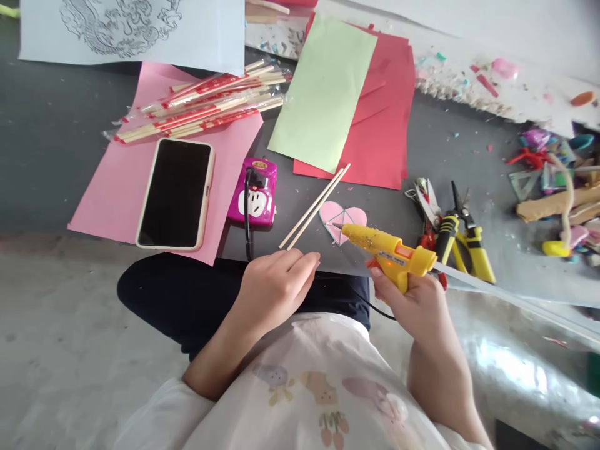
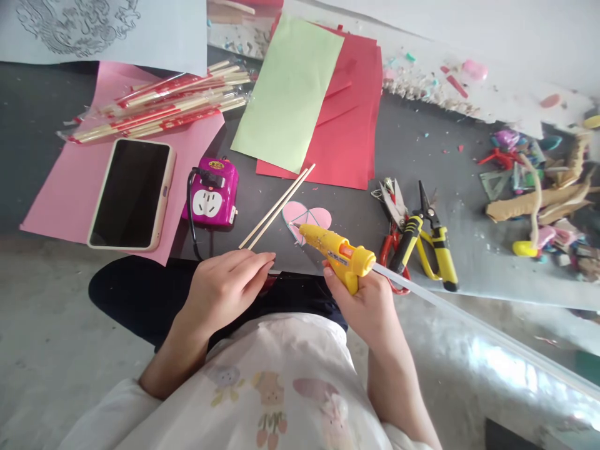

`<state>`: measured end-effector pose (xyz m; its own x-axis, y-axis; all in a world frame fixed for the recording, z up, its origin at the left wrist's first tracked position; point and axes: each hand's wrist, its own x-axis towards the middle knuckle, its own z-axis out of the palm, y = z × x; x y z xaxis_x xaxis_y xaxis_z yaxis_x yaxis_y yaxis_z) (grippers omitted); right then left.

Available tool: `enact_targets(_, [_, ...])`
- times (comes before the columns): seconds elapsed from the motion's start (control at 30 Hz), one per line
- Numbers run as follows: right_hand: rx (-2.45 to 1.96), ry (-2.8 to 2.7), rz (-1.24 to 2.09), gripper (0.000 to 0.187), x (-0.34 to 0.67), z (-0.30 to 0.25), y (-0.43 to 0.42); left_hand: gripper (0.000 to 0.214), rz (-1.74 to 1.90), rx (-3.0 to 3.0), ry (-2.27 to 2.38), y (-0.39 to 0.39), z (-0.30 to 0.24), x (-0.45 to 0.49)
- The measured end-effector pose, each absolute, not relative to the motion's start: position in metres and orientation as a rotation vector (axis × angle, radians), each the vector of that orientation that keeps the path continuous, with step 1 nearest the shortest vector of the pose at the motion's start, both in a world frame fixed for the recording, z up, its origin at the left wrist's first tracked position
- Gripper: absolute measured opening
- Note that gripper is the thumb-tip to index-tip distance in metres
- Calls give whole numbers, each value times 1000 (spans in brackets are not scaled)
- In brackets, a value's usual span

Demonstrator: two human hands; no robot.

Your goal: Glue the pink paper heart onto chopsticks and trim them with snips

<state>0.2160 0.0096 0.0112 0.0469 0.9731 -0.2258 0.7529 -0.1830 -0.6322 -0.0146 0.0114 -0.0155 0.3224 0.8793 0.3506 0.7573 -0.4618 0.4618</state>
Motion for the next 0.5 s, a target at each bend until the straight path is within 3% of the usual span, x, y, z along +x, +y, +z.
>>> enact_targets(0.5, [-2012, -1760, 886, 33, 213, 11, 11, 15, 828, 2369, 1457, 13, -17, -16])
